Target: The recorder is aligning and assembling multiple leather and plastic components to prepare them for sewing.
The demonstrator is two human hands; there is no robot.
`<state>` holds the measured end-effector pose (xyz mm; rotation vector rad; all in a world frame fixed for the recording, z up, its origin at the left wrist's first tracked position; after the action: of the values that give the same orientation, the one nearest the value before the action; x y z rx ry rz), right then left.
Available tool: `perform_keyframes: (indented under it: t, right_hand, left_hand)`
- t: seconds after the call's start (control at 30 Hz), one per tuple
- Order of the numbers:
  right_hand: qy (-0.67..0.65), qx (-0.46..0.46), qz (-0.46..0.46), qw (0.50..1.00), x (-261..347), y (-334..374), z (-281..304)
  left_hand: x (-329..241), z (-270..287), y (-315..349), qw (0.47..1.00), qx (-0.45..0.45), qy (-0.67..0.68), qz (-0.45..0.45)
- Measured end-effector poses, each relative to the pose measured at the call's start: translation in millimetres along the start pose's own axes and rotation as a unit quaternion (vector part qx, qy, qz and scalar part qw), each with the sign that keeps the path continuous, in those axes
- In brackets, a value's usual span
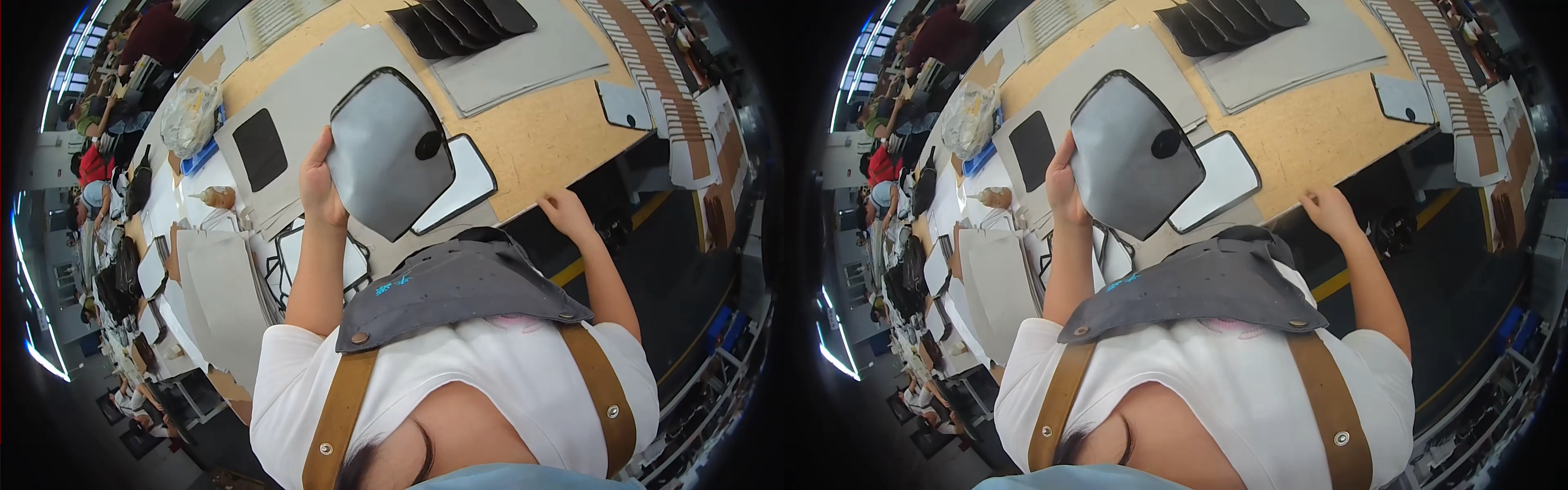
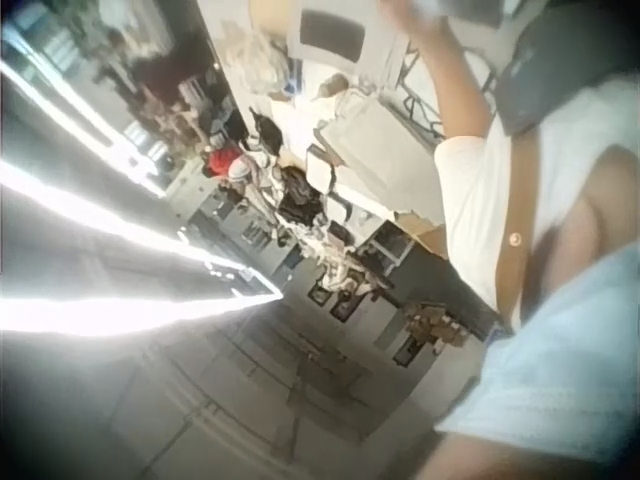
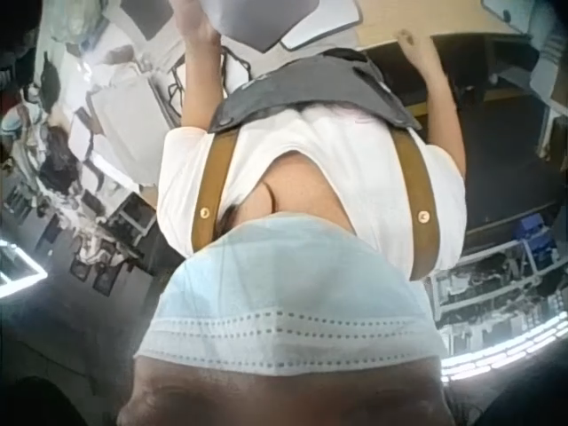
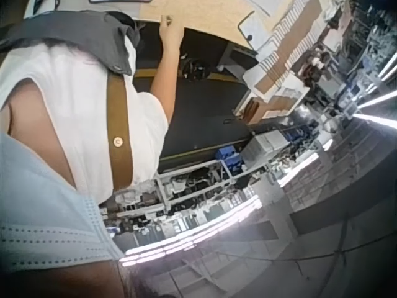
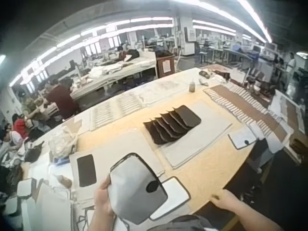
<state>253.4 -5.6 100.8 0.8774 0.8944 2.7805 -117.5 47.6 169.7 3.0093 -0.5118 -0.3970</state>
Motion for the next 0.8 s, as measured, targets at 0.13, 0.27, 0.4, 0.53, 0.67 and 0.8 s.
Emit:
perform_keyframes:
  t: [0.13,0.27,0.4,0.53,0.67,0.8]
  right_hand:
    - [-0.328,0.030,0.250,0.911,84,-26,-30]
    - [-0.472,0.189,0.210,0.835,136,-33,-35]
    - [-0.513,0.211,0.187,0.811,148,-33,-32]
    - [-0.510,0.204,0.180,0.816,148,-35,-27]
    - [-0.527,0.193,0.203,0.802,146,-39,-26]
    - [-0.546,0.180,0.185,0.797,150,-35,-24]
  left_hand:
    - [8,-5,-6,0.999,0.037,0.020,0.010]
    - [1,5,-2,0.997,0.050,0.044,-0.026]
    - [-23,29,16,0.997,0.008,0.030,-0.072]
    - [-31,51,30,0.992,-0.037,0.002,-0.117]
    - [-21,45,32,0.965,-0.178,-0.072,-0.181]
    - [-16,39,30,0.985,-0.100,0.002,-0.143]
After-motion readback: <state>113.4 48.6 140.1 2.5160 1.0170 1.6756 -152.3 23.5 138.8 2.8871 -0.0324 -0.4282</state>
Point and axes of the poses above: each hand's wrist, its own y-axis away from the middle knuckle, its own z-axis out of the back of the hand, x = y × z, the point moved 2 cm from there along -y, towards the middle knuckle, and after that the axes turned 4 degrees about x, right-handed, at the moved point
